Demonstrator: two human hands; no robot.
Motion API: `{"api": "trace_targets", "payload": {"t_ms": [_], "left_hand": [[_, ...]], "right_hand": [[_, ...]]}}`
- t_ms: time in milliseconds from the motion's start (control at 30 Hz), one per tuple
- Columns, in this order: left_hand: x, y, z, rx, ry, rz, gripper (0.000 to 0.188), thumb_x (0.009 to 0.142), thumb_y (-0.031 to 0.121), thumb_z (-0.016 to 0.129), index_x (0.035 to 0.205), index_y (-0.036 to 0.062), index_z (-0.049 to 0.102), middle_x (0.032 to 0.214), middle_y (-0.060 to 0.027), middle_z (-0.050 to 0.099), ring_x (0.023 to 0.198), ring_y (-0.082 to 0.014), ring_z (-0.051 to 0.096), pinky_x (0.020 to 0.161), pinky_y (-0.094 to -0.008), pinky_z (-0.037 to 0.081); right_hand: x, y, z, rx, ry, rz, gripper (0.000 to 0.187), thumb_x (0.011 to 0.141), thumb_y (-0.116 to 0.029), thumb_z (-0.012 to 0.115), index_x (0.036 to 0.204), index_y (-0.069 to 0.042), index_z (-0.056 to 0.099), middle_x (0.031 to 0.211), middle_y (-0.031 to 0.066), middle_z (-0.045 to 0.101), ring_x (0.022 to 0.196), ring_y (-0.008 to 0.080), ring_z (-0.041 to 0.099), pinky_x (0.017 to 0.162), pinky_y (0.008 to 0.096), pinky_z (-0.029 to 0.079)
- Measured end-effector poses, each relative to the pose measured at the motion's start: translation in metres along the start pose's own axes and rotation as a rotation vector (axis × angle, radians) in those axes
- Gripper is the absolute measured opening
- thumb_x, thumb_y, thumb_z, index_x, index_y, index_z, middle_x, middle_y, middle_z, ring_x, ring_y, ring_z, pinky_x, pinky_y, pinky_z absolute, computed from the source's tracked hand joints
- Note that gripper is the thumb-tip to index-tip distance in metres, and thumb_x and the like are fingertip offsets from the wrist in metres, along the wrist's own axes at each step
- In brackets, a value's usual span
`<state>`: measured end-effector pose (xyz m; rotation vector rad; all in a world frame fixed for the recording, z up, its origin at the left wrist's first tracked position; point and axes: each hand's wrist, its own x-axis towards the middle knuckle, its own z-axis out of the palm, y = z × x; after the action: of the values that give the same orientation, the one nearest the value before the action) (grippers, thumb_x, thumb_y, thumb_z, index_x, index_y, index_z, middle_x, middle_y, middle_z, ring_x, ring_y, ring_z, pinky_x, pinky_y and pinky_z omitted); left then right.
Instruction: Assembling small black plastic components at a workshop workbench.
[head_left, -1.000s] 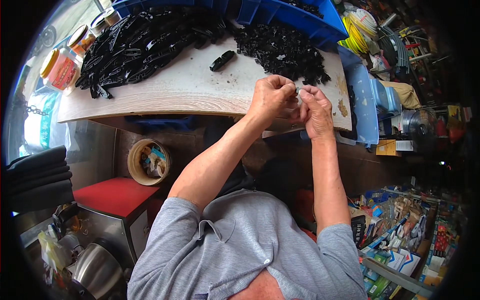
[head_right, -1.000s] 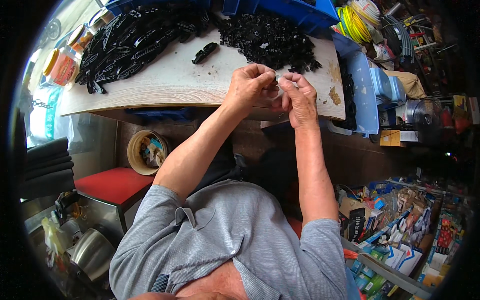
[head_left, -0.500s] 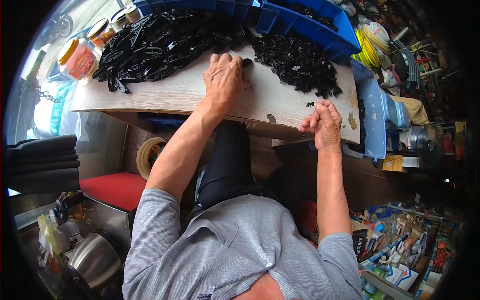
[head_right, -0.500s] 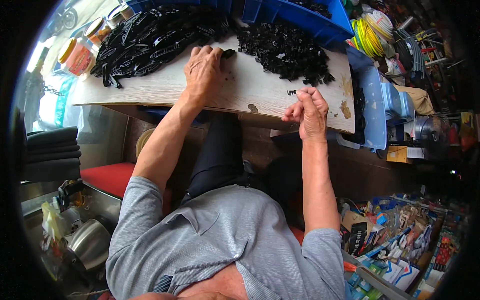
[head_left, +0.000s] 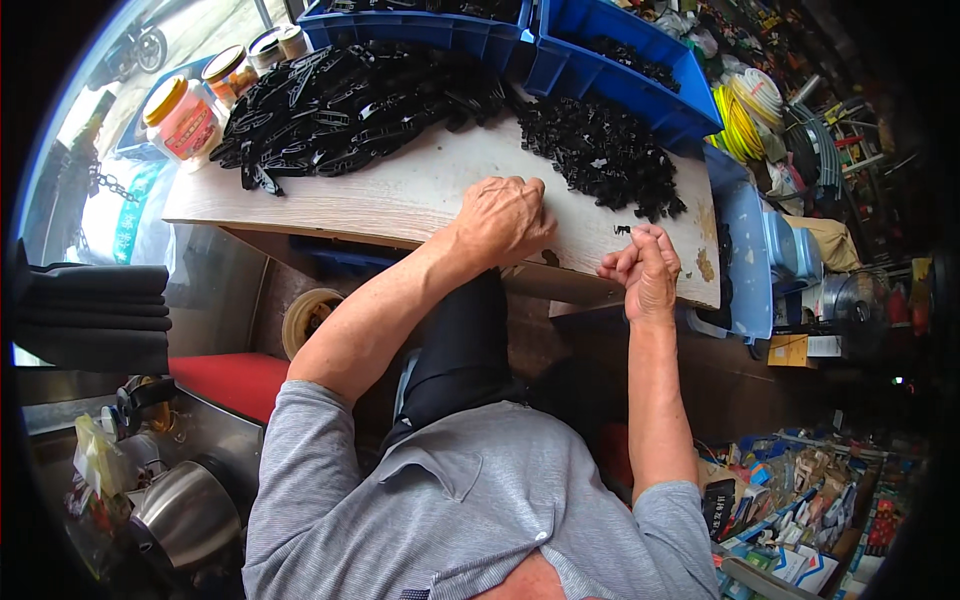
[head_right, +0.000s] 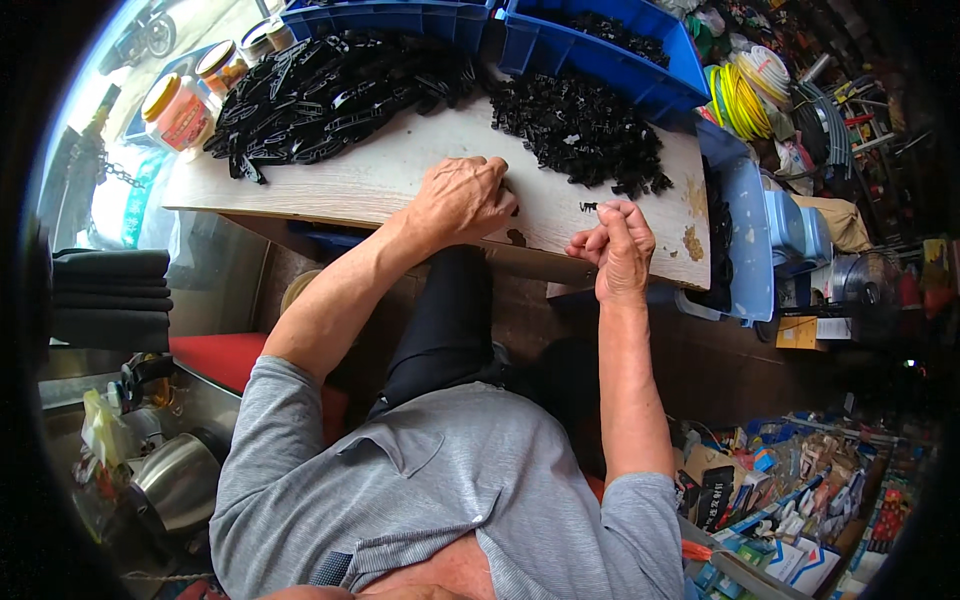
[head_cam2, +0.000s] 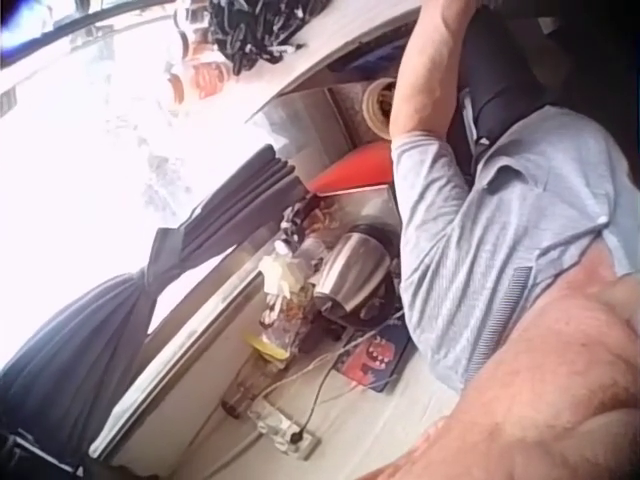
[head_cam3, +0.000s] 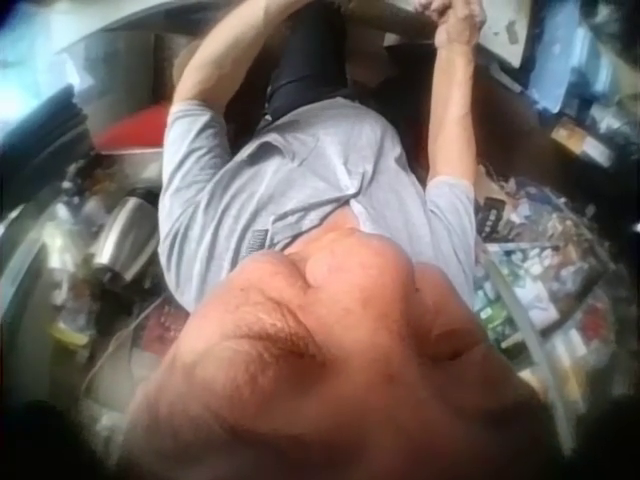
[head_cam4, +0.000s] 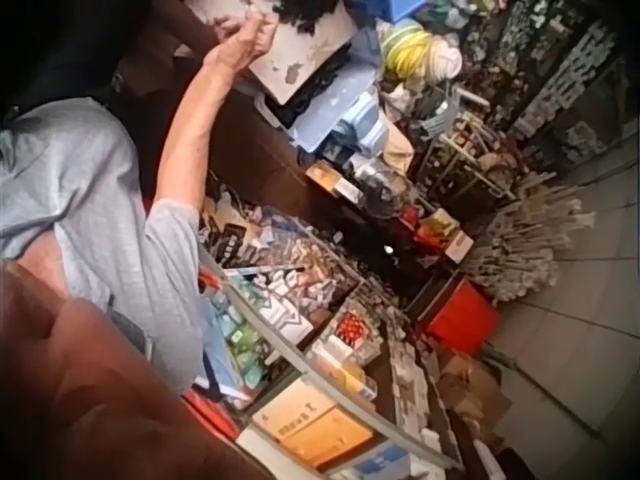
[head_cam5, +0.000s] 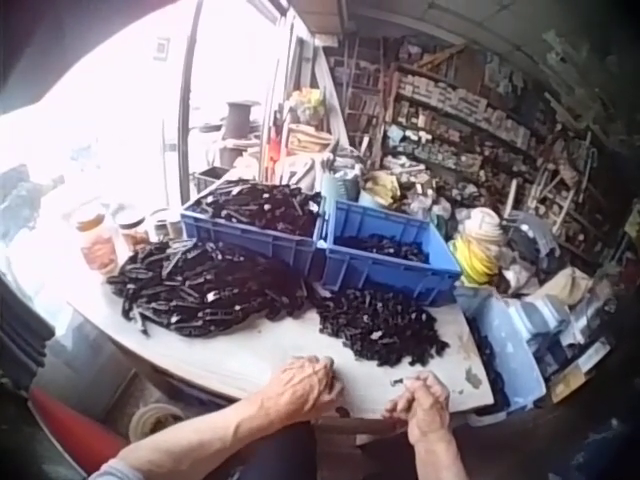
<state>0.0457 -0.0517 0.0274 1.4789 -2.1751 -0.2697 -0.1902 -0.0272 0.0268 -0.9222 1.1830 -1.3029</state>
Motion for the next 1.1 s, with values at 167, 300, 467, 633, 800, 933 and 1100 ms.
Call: {"api": "trace_targets", "payload": {"t_ms": [167, 300, 467, 633, 800, 933, 1100], "left_hand": [[-0.008, -0.018, 0.009, -0.055, 0.057, 0.08, 0.016, 0.079, 0.015, 0.067, 0.088, 0.0023, 0.062, 0.082, -0.0179, 0.065, 0.079, -0.0362, 0.065, 0.074, -0.0457, 0.051], [-0.019, -0.012, 0.021, -0.151, 0.35, 0.117, 0.02, 0.081, 0.012, 0.069, 0.098, 0.0027, 0.064, 0.083, -0.015, 0.064, 0.076, -0.0333, 0.063, 0.073, -0.0424, 0.052], [-0.019, 0.024, 0.028, -1.064, 0.124, -0.212, 0.024, 0.087, 0.009, 0.07, 0.108, 0.0002, 0.063, 0.086, -0.0028, 0.065, 0.07, -0.0058, 0.059, 0.056, -0.0223, 0.048], [-0.013, 0.045, 0.032, -1.372, -0.042, -0.263, 0.022, 0.089, 0.01, 0.069, 0.108, -0.0004, 0.064, 0.084, -0.0027, 0.067, 0.07, -0.0073, 0.062, 0.058, -0.0223, 0.05], [-0.007, 0.05, 0.038, -1.456, -0.117, -0.267, 0.024, 0.088, 0.008, 0.069, 0.108, -0.0032, 0.063, 0.085, -0.0051, 0.069, 0.071, -0.0097, 0.066, 0.06, -0.0222, 0.052], [-0.004, 0.052, 0.035, -1.488, -0.111, -0.334, 0.026, 0.087, 0.01, 0.071, 0.108, -0.0037, 0.063, 0.083, -0.0066, 0.069, 0.07, -0.0106, 0.066, 0.061, -0.0232, 0.054], [-0.004, 0.053, 0.024, -1.538, -0.084, -0.394, 0.027, 0.087, 0.016, 0.072, 0.105, -0.0033, 0.064, 0.081, -0.0071, 0.069, 0.068, -0.0106, 0.066, 0.059, -0.0239, 0.054]], "right_hand": [[-0.002, 0.002, 0.003, 0.016, 0.013, 0.006, 0.018, 0.088, -0.022, 0.065, 0.1, -0.011, 0.059, 0.055, 0.0025, 0.052, 0.055, 0.0195, 0.063, 0.053, 0.0384, 0.059], [-0.004, -0.003, 0.006, 0.02, 0.025, 0.017, 0.018, 0.088, -0.022, 0.066, 0.101, -0.012, 0.059, 0.056, 0.003, 0.053, 0.058, 0.0209, 0.064, 0.056, 0.0404, 0.06], [-0.005, 0.001, 0.011, 0.17, -0.114, 0.002, 0.02, 0.089, -0.024, 0.066, 0.104, -0.013, 0.059, 0.059, 0.0049, 0.054, 0.061, 0.0248, 0.066, 0.064, 0.0456, 0.061], [-0.002, 0.009, 0.014, 0.29, -0.135, -0.015, 0.015, 0.087, -0.017, 0.07, 0.099, -0.01, 0.063, 0.071, 0.0031, 0.062, 0.06, 0.0189, 0.066, 0.059, 0.0405, 0.062], [-0.005, 0.006, 0.013, 0.285, -0.169, -0.017, 0.015, 0.088, -0.014, 0.071, 0.1, -0.009, 0.064, 0.084, 0.0024, 0.066, 0.064, 0.015, 0.065, 0.062, 0.0414, 0.063], [0.002, 0.01, 0.003, 0.227, -0.192, 0.016, 0.013, 0.089, -0.015, 0.07, 0.099, -0.01, 0.065, 0.086, 0.0022, 0.065, 0.068, 0.0156, 0.063, 0.064, 0.0348, 0.06], [0.004, 0.012, 0.007, 0.202, -0.205, 0.028, 0.011, 0.089, -0.015, 0.07, 0.098, -0.011, 0.065, 0.08, -0.0027, 0.063, 0.061, 0.0086, 0.06, 0.063, 0.0352, 0.061]]}}
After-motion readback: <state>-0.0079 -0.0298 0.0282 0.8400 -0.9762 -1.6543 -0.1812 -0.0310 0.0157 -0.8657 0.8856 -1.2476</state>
